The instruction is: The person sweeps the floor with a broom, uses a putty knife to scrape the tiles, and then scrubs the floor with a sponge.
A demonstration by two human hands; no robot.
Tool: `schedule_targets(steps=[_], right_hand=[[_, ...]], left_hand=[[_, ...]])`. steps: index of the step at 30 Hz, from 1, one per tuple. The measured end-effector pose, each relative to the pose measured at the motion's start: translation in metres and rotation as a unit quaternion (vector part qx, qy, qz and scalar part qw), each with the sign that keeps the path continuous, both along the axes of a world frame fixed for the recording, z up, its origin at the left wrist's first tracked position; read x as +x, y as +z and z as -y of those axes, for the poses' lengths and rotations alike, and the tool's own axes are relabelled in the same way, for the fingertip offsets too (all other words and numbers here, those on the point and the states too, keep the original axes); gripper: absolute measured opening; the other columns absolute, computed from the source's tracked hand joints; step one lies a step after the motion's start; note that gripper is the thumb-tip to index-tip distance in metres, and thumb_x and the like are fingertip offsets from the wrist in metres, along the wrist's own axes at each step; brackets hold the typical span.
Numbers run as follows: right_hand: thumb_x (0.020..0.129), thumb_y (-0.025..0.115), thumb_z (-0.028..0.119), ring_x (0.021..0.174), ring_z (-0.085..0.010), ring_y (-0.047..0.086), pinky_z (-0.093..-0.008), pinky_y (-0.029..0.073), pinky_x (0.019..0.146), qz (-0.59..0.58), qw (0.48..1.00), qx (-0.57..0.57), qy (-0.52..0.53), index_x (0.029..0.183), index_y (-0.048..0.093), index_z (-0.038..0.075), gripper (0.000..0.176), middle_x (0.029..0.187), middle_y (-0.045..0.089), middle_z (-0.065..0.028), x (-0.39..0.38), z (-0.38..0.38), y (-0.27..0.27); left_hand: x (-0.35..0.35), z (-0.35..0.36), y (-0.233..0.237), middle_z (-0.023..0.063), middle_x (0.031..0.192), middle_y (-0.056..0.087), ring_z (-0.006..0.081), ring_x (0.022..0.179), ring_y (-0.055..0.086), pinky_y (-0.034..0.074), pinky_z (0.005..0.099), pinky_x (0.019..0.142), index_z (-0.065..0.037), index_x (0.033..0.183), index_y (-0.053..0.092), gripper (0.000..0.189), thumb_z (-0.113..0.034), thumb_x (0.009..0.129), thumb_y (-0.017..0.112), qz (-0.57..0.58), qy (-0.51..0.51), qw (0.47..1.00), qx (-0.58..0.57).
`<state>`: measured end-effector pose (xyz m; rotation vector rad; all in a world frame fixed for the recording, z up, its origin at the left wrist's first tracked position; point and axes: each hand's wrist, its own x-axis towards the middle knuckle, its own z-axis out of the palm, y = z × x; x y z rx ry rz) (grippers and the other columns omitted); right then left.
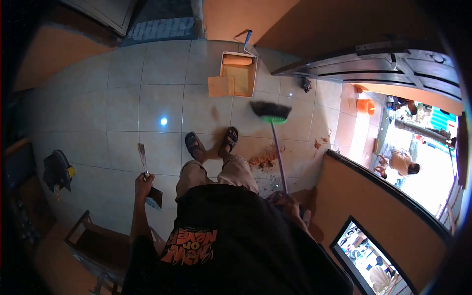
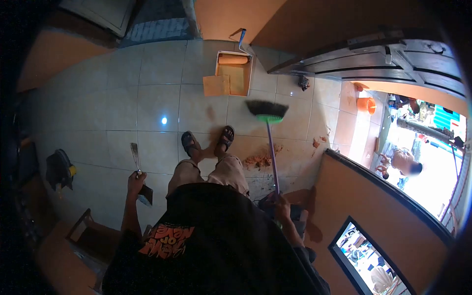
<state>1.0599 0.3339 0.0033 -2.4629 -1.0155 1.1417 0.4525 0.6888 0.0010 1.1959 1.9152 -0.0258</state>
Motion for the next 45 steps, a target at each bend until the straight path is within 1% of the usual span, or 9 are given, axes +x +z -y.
schedule_targets(steps=[3,5,9,13,14,19,29,34,45], right_hand=[[0.096,0.060,0.019,0.105,-0.0190,0.066,-0.0298,0.051,0.089,-0.118,0.953,-0.171,-0.222,0.126,0.064,0.004,0.034,0.115,0.070,-0.0109,-0.032,0.004,0.070],[0.095,0.064,0.027,0.098,-0.0168,0.066,-0.0294,0.050,0.089,0.029,0.921,-0.322,-0.215,0.124,0.065,0.004,0.037,0.111,0.070,-0.0080,-0.067,-0.081,0.178],[0.094,0.065,0.034,0.075,-0.0130,0.065,-0.0300,0.051,0.068,0.099,0.959,-0.258,-0.069,0.103,0.074,0.006,0.031,0.083,0.069,-0.0057,0.012,0.089,0.163],[0.093,0.062,0.031,0.053,-0.0158,0.062,-0.0332,0.047,0.047,0.169,0.916,-0.322,-0.172,0.098,0.076,0.005,0.030,0.066,0.066,-0.0058,0.057,0.123,0.217],[0.092,0.060,0.035,0.100,-0.0324,0.070,-0.0398,0.054,0.086,0.183,0.882,-0.391,-0.189,0.109,0.074,0.012,0.031,0.102,0.073,-0.0167,0.062,0.109,0.231],[0.084,0.066,0.028,0.103,-0.0306,0.069,-0.0438,0.054,0.088,0.316,0.841,-0.414,-0.145,0.102,0.074,0.020,0.021,0.108,0.073,-0.0084,0.072,0.018,0.301],[0.086,0.062,0.030,0.088,-0.0296,0.072,-0.0439,0.055,0.071,0.512,0.737,-0.429,0.105,0.091,0.075,0.021,0.016,0.092,0.074,-0.0078,0.323,0.104,0.204],[0.087,0.060,0.025,0.089,-0.0216,0.067,-0.0428,0.041,0.086,0.527,0.759,-0.379,0.056,0.081,0.063,0.023,0.007,0.086,0.068,0.0011,0.443,0.138,0.157],[0.095,0.053,0.020,0.114,-0.0249,0.054,-0.0451,0.039,0.098,0.547,0.673,-0.497,0.033,0.111,0.063,0.020,0.019,0.114,0.059,-0.0067,0.585,0.154,0.132]], left_hand=[[-0.029,0.012,-0.022,0.0089,0.072,0.065,0.0209,0.068,0.062,0.049,0.0380,0.066,-0.003,0.090,0.068,0.032,-0.034,0.084,0.073,0.010,0.048,0.998,-0.046],[-0.049,0.024,-0.038,0.0090,0.072,0.065,0.0207,0.069,0.062,0.049,0.0382,0.066,-0.002,0.090,0.068,0.033,-0.034,0.083,0.073,0.021,0.068,0.996,-0.060],[-0.075,0.037,-0.064,0.0091,0.072,0.065,0.0207,0.070,0.062,0.048,0.0378,0.066,-0.001,0.089,0.068,0.034,-0.034,0.081,0.073,0.027,0.068,0.993,-0.095],[-0.083,0.025,-0.072,0.0091,0.073,0.065,0.0210,0.070,0.062,0.048,0.0376,0.066,-0.001,0.090,0.068,0.035,-0.034,0.081,0.073,0.033,0.046,0.992,-0.108],[-0.083,0.017,-0.073,0.0092,0.073,0.065,0.0212,0.070,0.062,0.048,0.0376,0.066,-0.001,0.090,0.068,0.035,-0.034,0.081,0.073,0.039,0.038,0.992,-0.110],[-0.062,-0.029,-0.083,0.0094,0.076,0.065,0.0215,0.072,0.062,0.048,0.0372,0.068,-0.002,0.092,0.068,0.033,-0.033,0.083,0.072,0.070,0.062,0.995,-0.037],[0.043,-0.024,-0.038,0.0155,0.086,0.069,0.0294,0.082,0.065,0.049,0.0419,0.074,-0.002,0.097,0.068,0.036,-0.034,0.083,0.072,-0.097,0.000,0.994,0.058],[0.146,0.054,0.042,0.0196,0.090,0.070,0.0343,0.085,0.068,0.052,0.0443,0.079,-0.001,0.093,0.069,0.035,-0.032,0.079,0.075,-0.096,0.089,0.991,0.007],[0.234,0.081,0.102,0.0171,0.091,0.071,0.0321,0.088,0.068,0.051,0.0431,0.080,-0.001,0.099,0.070,0.036,-0.032,0.080,0.074,-0.193,0.048,0.980,-0.002]])
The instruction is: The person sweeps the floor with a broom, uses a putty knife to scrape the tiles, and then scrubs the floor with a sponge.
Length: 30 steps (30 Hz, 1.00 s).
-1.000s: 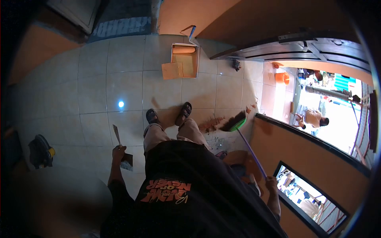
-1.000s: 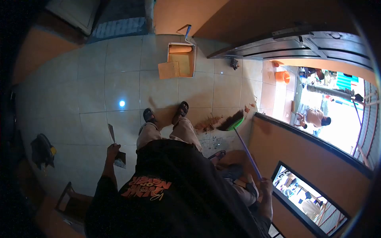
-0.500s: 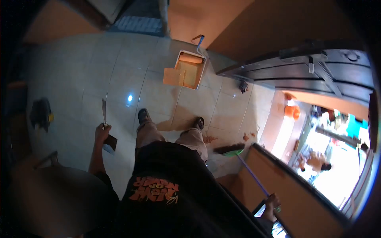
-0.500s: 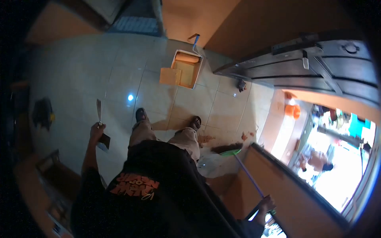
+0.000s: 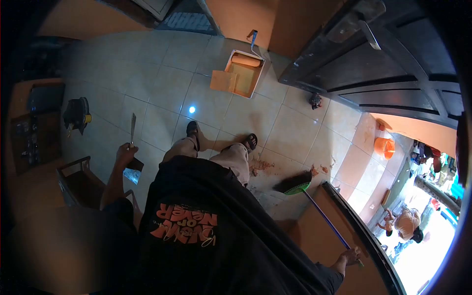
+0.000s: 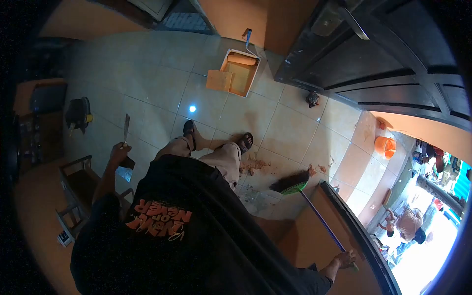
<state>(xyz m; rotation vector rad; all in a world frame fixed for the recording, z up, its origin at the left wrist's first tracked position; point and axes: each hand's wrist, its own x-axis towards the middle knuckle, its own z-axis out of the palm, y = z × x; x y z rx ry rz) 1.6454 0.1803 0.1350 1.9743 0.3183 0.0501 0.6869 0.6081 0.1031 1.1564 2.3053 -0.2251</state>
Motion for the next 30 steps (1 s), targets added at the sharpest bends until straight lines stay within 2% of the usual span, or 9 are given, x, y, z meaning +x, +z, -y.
schedule_targets(steps=[8,11,18,21,23,24,27,29,30], right_hand=[[0.088,0.062,0.023,0.114,-0.0277,0.052,-0.0424,0.040,0.100,-0.093,0.987,-0.133,-0.017,0.106,0.062,0.016,0.019,0.110,0.058,-0.0096,0.048,0.048,-0.019],[0.087,0.063,0.029,0.112,-0.0284,0.051,-0.0431,0.039,0.099,-0.052,0.993,0.098,-0.035,0.111,0.059,0.016,0.027,0.114,0.056,-0.0103,0.074,0.096,-0.037],[0.089,0.057,0.023,0.107,-0.0271,0.053,-0.0412,0.043,0.089,-0.168,0.963,0.181,-0.110,0.115,0.060,0.006,0.031,0.114,0.060,-0.0108,0.046,0.096,-0.075],[0.090,0.057,0.016,0.086,-0.0283,0.065,-0.0358,0.053,0.073,-0.186,0.618,0.671,-0.365,0.109,0.063,0.005,0.024,0.102,0.066,-0.0124,-0.005,0.070,-0.105],[0.087,0.060,0.012,0.083,-0.0245,0.062,-0.0353,0.051,0.070,-0.382,0.614,0.634,-0.273,0.108,0.063,0.003,0.023,0.097,0.064,-0.0113,0.012,0.140,-0.203],[0.086,0.063,0.009,0.082,-0.0217,0.060,-0.0356,0.050,0.067,-0.411,0.828,0.379,0.053,0.109,0.062,0.002,0.024,0.096,0.062,-0.0080,-0.052,0.088,-0.167],[0.085,0.069,0.011,0.081,-0.0184,0.063,-0.0314,0.051,0.068,-0.445,0.568,0.572,-0.390,0.115,0.063,0.003,0.031,0.091,0.066,-0.0070,-0.124,0.045,-0.203],[0.084,0.069,0.025,0.086,-0.0237,0.069,-0.0334,0.055,0.075,-0.475,0.731,0.439,-0.216,0.113,0.069,0.010,0.033,0.094,0.071,-0.0106,-0.162,0.059,-0.254],[0.081,0.070,0.019,0.087,-0.0228,0.069,-0.0328,0.055,0.076,-0.488,0.719,0.430,-0.244,0.114,0.069,0.010,0.034,0.095,0.072,-0.0109,-0.183,0.035,-0.235]], left_hand=[[0.052,-0.025,0.011,0.0165,0.092,0.072,0.0313,0.087,0.068,0.051,0.0427,0.079,-0.002,0.100,0.070,0.036,-0.032,0.081,0.073,0.010,-0.037,0.999,0.020],[0.054,-0.023,0.008,0.0170,0.092,0.072,0.0313,0.087,0.069,0.051,0.0424,0.078,-0.001,0.100,0.070,0.037,-0.033,0.081,0.074,-0.018,-0.067,0.997,0.026],[0.057,-0.014,0.010,0.0186,0.090,0.071,0.0313,0.086,0.068,0.051,0.0428,0.078,-0.001,0.099,0.069,0.036,-0.033,0.081,0.074,-0.006,-0.047,0.999,0.021],[0.054,-0.011,0.005,0.0184,0.090,0.071,0.0313,0.086,0.068,0.051,0.0430,0.077,-0.001,0.098,0.069,0.036,-0.033,0.081,0.074,0.008,-0.029,0.999,0.014],[0.056,-0.010,0.005,0.0184,0.090,0.071,0.0315,0.086,0.068,0.051,0.0432,0.077,-0.001,0.097,0.069,0.036,-0.033,0.081,0.074,0.011,-0.029,0.999,0.014],[0.056,-0.009,0.004,0.0185,0.090,0.071,0.0318,0.086,0.068,0.051,0.0433,0.078,-0.001,0.097,0.069,0.036,-0.033,0.081,0.074,0.017,-0.026,0.999,0.010],[0.052,-0.008,-0.002,0.0188,0.090,0.070,0.0330,0.087,0.068,0.051,0.0437,0.078,-0.002,0.096,0.069,0.035,-0.034,0.081,0.074,0.029,-0.020,0.999,0.008],[0.045,-0.007,-0.008,0.0190,0.089,0.070,0.0337,0.086,0.068,0.051,0.0440,0.078,-0.002,0.094,0.068,0.036,-0.035,0.081,0.074,0.026,-0.023,0.999,0.010],[0.043,-0.006,-0.012,0.0191,0.089,0.070,0.0342,0.086,0.068,0.051,0.0443,0.077,-0.002,0.094,0.069,0.036,-0.035,0.081,0.074,0.030,-0.027,0.999,0.015]])
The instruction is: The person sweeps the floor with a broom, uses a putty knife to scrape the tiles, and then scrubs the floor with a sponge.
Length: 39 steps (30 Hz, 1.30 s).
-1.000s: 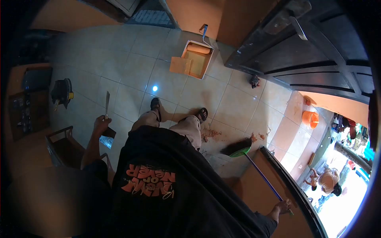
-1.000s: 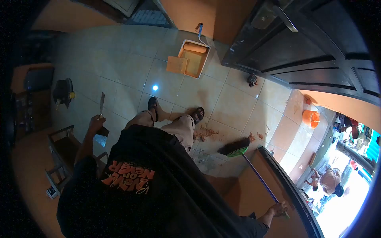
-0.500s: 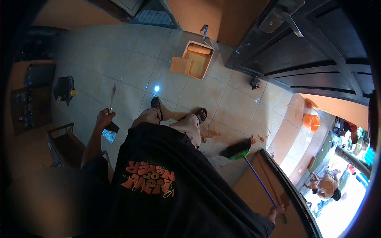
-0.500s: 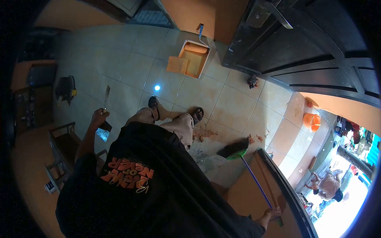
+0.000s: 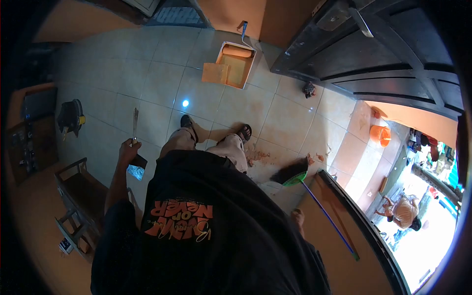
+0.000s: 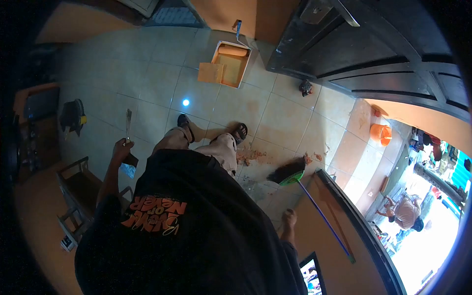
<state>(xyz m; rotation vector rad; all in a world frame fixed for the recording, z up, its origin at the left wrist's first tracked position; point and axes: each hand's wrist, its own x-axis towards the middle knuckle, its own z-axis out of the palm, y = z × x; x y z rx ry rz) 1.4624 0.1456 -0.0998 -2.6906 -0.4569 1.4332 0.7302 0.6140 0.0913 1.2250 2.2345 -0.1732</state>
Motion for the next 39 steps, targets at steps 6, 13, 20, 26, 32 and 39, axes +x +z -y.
schedule_targets(steps=[6,13,20,26,32,39], right_hand=[[0.077,0.069,0.004,0.085,-0.0204,0.069,-0.0318,0.056,0.076,-0.055,0.997,0.035,-0.038,0.116,0.067,0.004,0.039,0.095,0.072,-0.0127,-0.077,-0.100,0.013],[0.082,0.069,0.011,0.072,-0.0198,0.068,-0.0314,0.055,0.064,-0.057,0.976,0.209,-0.020,0.117,0.065,0.003,0.036,0.090,0.071,-0.0134,-0.121,-0.239,0.001],[0.087,0.066,0.021,0.080,-0.0292,0.070,-0.0405,0.055,0.075,-0.062,0.977,0.195,0.060,0.115,0.067,0.010,0.030,0.093,0.071,-0.0156,-0.177,-0.412,0.016],[0.088,0.070,0.022,0.091,-0.0246,0.066,-0.0378,0.052,0.079,0.093,0.858,0.266,0.429,0.123,0.062,0.016,0.036,0.099,0.069,-0.0129,-0.238,-0.621,0.120],[0.094,0.058,0.030,0.121,-0.0383,0.051,-0.0524,0.037,0.104,0.493,0.554,0.224,0.632,0.122,0.062,0.010,0.035,0.126,0.058,-0.0215,-0.150,-0.779,0.178],[0.085,0.057,0.018,0.101,-0.0389,0.059,-0.0568,0.043,0.093,0.566,0.562,0.231,0.557,0.097,0.069,0.005,0.021,0.099,0.064,-0.0211,-0.082,-0.826,0.173]], left_hand=[[-0.008,0.011,-0.009,0.0201,0.088,0.070,0.0382,0.086,0.068,0.051,0.0464,0.077,-0.002,0.093,0.069,0.036,-0.035,0.080,0.073,0.000,-0.010,1.000,0.022],[-0.038,-0.002,-0.050,0.0205,0.097,0.070,0.0402,0.093,0.067,0.053,0.0477,0.081,-0.004,0.097,0.069,0.035,-0.034,0.079,0.070,0.027,-0.013,0.999,0.017],[-0.041,-0.138,-0.081,0.0078,0.112,0.070,0.0318,0.107,0.065,0.047,0.0561,0.091,-0.021,0.113,0.067,0.036,-0.041,0.083,0.067,-0.012,-0.187,0.982,-0.018],[-0.004,-0.247,-0.054,0.0085,0.105,0.071,0.0323,0.100,0.067,0.049,0.0503,0.086,-0.017,0.112,0.067,0.036,-0.041,0.085,0.066,0.077,-0.233,0.968,0.053],[-0.063,-0.219,-0.082,0.0148,0.102,0.071,0.0380,0.096,0.067,0.053,0.0496,0.080,-0.016,0.111,0.068,0.037,-0.041,0.084,0.067,0.058,-0.144,0.982,0.110],[-0.116,-0.046,-0.104,0.0227,0.094,0.070,0.0458,0.093,0.065,0.052,0.0525,0.079,-0.007,0.100,0.071,0.038,-0.043,0.089,0.061,0.099,0.046,0.994,-0.025]])
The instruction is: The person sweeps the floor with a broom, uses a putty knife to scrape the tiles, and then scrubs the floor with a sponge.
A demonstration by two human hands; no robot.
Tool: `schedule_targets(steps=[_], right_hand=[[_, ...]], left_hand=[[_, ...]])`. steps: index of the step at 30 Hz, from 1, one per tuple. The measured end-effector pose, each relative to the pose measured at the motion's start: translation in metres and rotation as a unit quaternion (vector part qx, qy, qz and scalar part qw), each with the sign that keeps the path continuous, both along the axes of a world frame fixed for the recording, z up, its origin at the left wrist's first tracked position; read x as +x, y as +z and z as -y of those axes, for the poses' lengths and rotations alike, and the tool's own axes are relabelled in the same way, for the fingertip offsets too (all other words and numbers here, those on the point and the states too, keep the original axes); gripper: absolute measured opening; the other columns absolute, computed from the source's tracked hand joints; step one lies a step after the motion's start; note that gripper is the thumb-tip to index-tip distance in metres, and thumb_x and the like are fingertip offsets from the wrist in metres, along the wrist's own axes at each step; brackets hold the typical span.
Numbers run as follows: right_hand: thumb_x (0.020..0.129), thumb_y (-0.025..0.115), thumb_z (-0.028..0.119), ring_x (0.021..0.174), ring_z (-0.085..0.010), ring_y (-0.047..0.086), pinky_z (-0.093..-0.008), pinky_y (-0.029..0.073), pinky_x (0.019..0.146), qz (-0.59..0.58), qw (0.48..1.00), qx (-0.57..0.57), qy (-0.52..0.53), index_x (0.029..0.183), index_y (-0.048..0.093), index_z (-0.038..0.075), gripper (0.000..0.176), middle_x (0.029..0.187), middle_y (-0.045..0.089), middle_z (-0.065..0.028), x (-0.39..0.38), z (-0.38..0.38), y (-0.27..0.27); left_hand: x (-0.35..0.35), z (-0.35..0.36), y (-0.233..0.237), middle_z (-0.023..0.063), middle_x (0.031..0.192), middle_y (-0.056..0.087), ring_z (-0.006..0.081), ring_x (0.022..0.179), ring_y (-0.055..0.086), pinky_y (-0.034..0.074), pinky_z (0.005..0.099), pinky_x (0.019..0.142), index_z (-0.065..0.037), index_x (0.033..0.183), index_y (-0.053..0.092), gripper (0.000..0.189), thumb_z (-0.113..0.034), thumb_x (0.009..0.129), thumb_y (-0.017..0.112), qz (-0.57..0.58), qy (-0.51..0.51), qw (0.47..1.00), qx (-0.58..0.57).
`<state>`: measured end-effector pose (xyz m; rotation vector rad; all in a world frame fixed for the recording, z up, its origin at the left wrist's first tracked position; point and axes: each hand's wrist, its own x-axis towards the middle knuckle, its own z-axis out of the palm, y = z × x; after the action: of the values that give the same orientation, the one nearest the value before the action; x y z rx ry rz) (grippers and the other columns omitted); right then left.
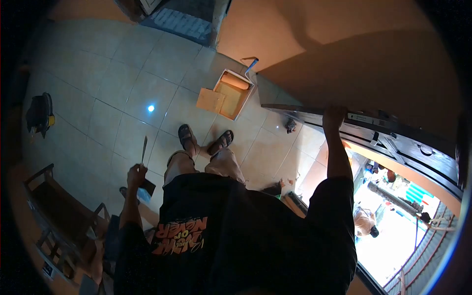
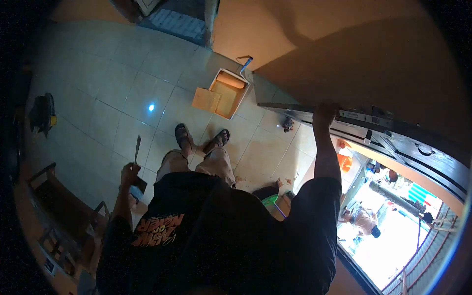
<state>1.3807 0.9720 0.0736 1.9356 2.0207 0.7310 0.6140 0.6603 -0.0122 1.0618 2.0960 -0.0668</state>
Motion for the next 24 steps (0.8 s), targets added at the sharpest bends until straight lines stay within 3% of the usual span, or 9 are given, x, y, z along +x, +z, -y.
schedule_targets(steps=[5,8,11,12,15,19,21,22,24], right_hand=[[0.085,0.060,0.018,0.099,-0.0399,0.060,-0.0510,0.047,0.086,0.108,0.992,0.030,0.060,0.099,0.067,0.001,0.023,0.102,0.064,-0.0234,0.018,0.064,-0.026],[0.086,0.059,0.017,0.120,-0.0413,0.049,-0.0506,0.037,0.103,-0.111,0.965,-0.145,-0.188,0.104,0.067,0.001,0.025,0.122,0.057,-0.0234,-0.007,0.134,-0.024],[0.085,0.068,0.034,0.111,-0.0407,0.057,-0.0524,0.038,0.102,-0.108,0.972,-0.208,0.005,0.115,0.067,0.011,0.037,0.108,0.063,-0.0218,-0.054,0.258,-0.024],[0.084,0.069,0.034,0.105,-0.0400,0.060,-0.0544,0.037,0.103,-0.363,0.896,-0.241,-0.082,0.113,0.068,0.016,0.034,0.102,0.065,-0.0212,-0.084,0.286,0.004],[0.085,0.071,0.033,0.103,-0.0362,0.062,-0.0528,0.043,0.097,-0.488,0.770,-0.198,-0.361,0.121,0.061,0.016,0.041,0.103,0.065,-0.0168,-0.070,0.383,-0.023],[0.093,0.068,0.040,0.110,-0.0247,0.059,-0.0465,0.051,0.084,-0.755,0.297,0.048,-0.583,0.140,0.042,0.018,0.058,0.117,0.061,-0.0095,-0.006,0.471,-0.035],[0.090,0.072,0.039,0.103,-0.0223,0.060,-0.0449,0.051,0.077,-0.820,0.209,0.194,-0.496,0.130,0.048,0.016,0.052,0.109,0.061,-0.0037,0.013,0.512,-0.034],[0.091,0.071,0.040,0.103,-0.0234,0.060,-0.0469,0.050,0.079,-0.785,0.300,0.238,-0.488,0.125,0.052,0.017,0.046,0.111,0.061,-0.0010,0.006,0.522,-0.021],[0.092,0.068,0.042,0.105,-0.0246,0.060,-0.0502,0.049,0.082,-0.732,0.282,0.337,-0.520,0.117,0.058,0.016,0.037,0.114,0.062,-0.0011,-0.001,0.550,-0.003]], left_hand=[[-0.003,0.081,-0.026,0.0205,0.093,0.072,0.0374,0.091,0.069,0.051,0.0459,0.079,-0.005,0.099,0.073,0.041,-0.043,0.090,0.061,0.003,0.050,0.995,-0.088],[0.014,0.084,-0.034,0.0190,0.095,0.072,0.0359,0.092,0.069,0.051,0.0447,0.080,-0.005,0.100,0.073,0.039,-0.041,0.090,0.062,0.030,0.131,0.987,-0.089],[0.031,0.051,-0.026,0.0197,0.089,0.072,0.0356,0.087,0.069,0.052,0.0448,0.078,-0.005,0.098,0.073,0.039,-0.040,0.092,0.059,0.005,0.087,0.993,-0.077],[0.027,0.049,-0.030,0.0209,0.086,0.071,0.0367,0.085,0.069,0.052,0.0456,0.077,-0.004,0.096,0.074,0.040,-0.040,0.093,0.057,0.012,0.071,0.996,-0.049],[0.022,0.018,-0.037,0.0203,0.084,0.071,0.0364,0.083,0.069,0.053,0.0448,0.076,-0.005,0.095,0.074,0.037,-0.039,0.092,0.060,0.052,0.082,0.995,0.021],[-0.009,-0.019,-0.058,0.0185,0.083,0.072,0.0341,0.079,0.069,0.053,0.0428,0.073,-0.007,0.093,0.074,0.034,-0.038,0.092,0.062,0.084,-0.024,0.993,0.079],[0.010,-0.050,-0.025,0.0183,0.083,0.072,0.0324,0.079,0.069,0.053,0.0434,0.072,-0.006,0.091,0.074,0.037,-0.042,0.092,0.062,0.044,-0.080,0.993,0.073],[0.006,-0.055,-0.027,0.0184,0.083,0.072,0.0323,0.079,0.069,0.052,0.0437,0.072,-0.006,0.091,0.074,0.038,-0.043,0.092,0.062,0.055,-0.086,0.991,0.087],[-0.008,-0.072,-0.030,0.0185,0.082,0.071,0.0319,0.080,0.069,0.052,0.0442,0.072,-0.006,0.091,0.074,0.039,-0.044,0.091,0.063,0.085,-0.087,0.986,0.115]])
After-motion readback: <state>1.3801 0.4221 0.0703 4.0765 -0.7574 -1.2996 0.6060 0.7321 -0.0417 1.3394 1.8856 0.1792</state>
